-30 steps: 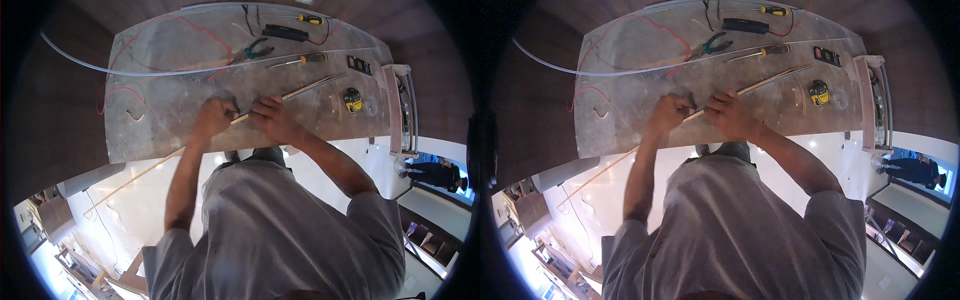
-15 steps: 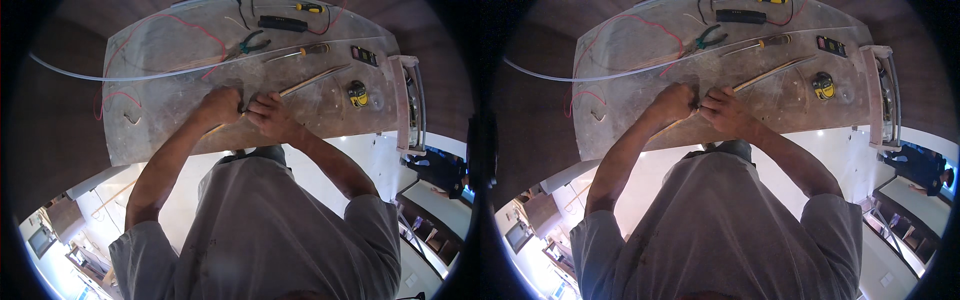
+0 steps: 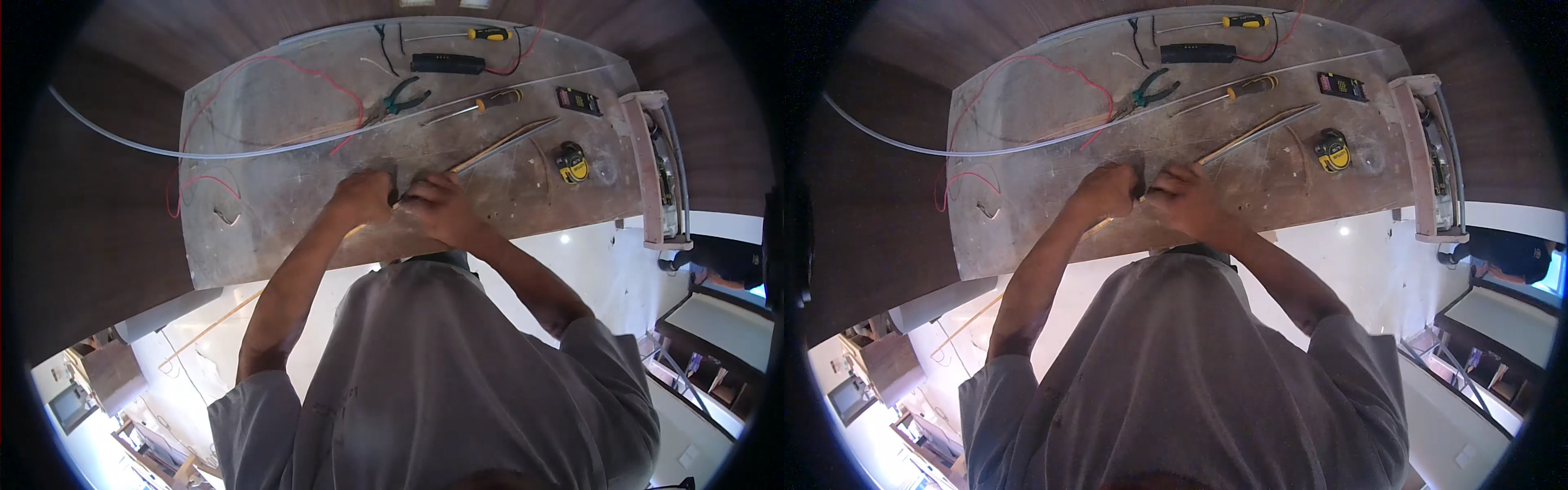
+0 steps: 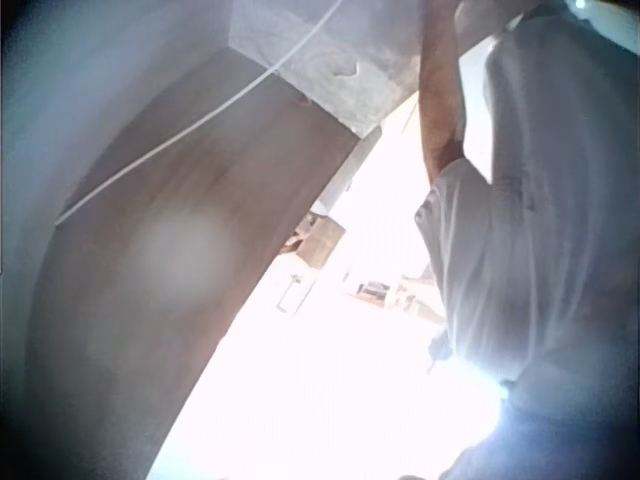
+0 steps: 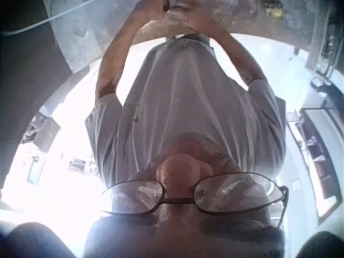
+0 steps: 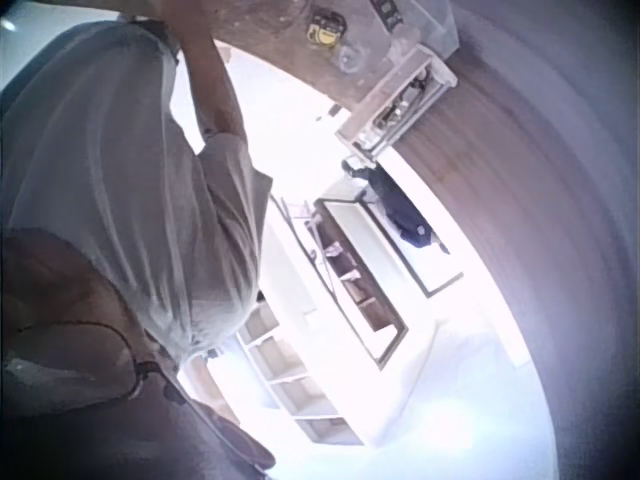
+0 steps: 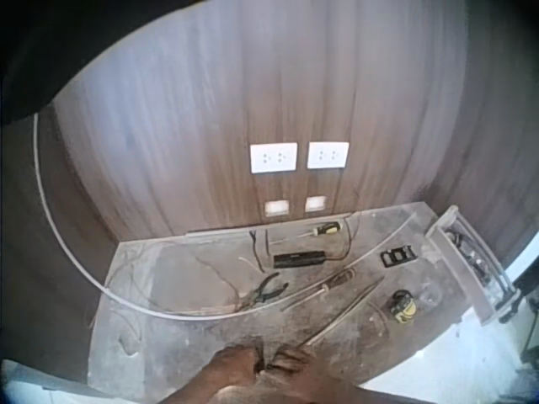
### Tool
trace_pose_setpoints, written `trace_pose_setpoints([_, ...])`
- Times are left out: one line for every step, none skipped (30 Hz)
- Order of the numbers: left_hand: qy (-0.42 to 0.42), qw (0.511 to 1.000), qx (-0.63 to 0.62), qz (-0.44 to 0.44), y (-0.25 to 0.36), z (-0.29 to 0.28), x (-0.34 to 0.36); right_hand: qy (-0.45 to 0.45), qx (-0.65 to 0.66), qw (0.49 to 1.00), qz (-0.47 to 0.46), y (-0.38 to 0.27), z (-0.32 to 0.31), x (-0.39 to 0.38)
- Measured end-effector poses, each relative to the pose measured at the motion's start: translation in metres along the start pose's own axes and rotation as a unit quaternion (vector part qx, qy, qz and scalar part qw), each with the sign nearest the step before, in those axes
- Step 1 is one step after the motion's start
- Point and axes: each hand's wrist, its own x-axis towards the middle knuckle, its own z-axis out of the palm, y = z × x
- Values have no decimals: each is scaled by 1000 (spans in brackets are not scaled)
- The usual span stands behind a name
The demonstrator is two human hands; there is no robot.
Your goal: The person prepares and applies an LED strip to the edge of a wooden surface, using their hands to press it down and align it along the length of the board.
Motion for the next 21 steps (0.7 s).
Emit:
trace_pose_setpoints([4, 1000, -1, 1, -2, 2, 1, -1, -3, 1000, -3, 3, -2, -5])
trace_pose_setpoints([7, 1000, -11, 9, -2, 1, -1, 9, -7, 999, 35, 0, -9, -6])
trace_pose_setpoints([9, 1000, -20, 16, -2, 2, -2, 18, -10, 997, 73, -2, -14, -6])
trace_pose_setpoints([9, 1000, -22, 16, -3, 3, -3, 16, -11, 997, 72, 0, -15, -4])
trace_pose_setpoints([21, 999, -21, 17, -4, 5, -4, -27, -24, 997, 70, 5, -16, 0])
trace_pose_setpoints([33, 999, -19, 17, -5, 6, -4, -69, -36, 995, 67, 10, -17, 4])
trace_pose_setpoints([32, 999, -21, 18, -6, 8, -2, -71, -36, 995, 68, 13, -16, 9])
trace_pose_setpoints([23, 999, -16, 18, -8, 9, 0, -88, -27, 994, 66, 16, -16, 15])
trace_pose_setpoints([14, 1000, -12, 18, -10, 10, 1, -105, -17, 992, 64, 18, -16, 21])
trace_pose_setpoints([12, 1000, -14, 19, -11, 11, 2, -107, -17, 992, 65, 19, -17, 27])
trace_pose_setpoints([8, 1000, -11, 24, -10, 9, 2, -145, -38, 987, 53, 19, -18, 33])
trace_pose_setpoints([5, 1000, -7, 28, -10, 9, 2, -184, -60, 980, 40, 19, -19, 38])
trace_pose_setpoints([3, 1000, -10, 28, -11, 12, 0, -187, -58, 980, 40, 18, -20, 43])
trace_pose_setpoints([36, 998, -38, 24, -12, 14, -3, -244, -45, 967, 57, 16, -25, 52])
trace_pose_setpoints([69, 995, -65, 20, -13, 17, -7, -299, -32, 951, 73, 14, -28, 59])
trace_pose_setpoints([69, 995, -70, 18, -16, 20, -13, -303, -31, 950, 70, 12, -32, 62])
trace_pose_setpoints([87, 991, -96, 39, -18, 23, -19, -283, 21, 956, 78, 13, -39, 63])
trace_pose_setpoints([104, 985, -123, 63, -18, 26, -24, -261, 71, 958, 89, 16, -45, 61])
trace_pose_setpoints([105, 984, -124, 66, -16, 35, -31, -263, 68, 958, 90, 23, -45, 53])
trace_pose_setpoints([198, 965, -153, 75, -13, 48, -38, -209, 70, 971, 89, 32, -45, 40])
trace_pose_setpoints([289, 936, -183, 79, -10, 60, -48, -158, 74, 981, 87, 36, -47, 33])
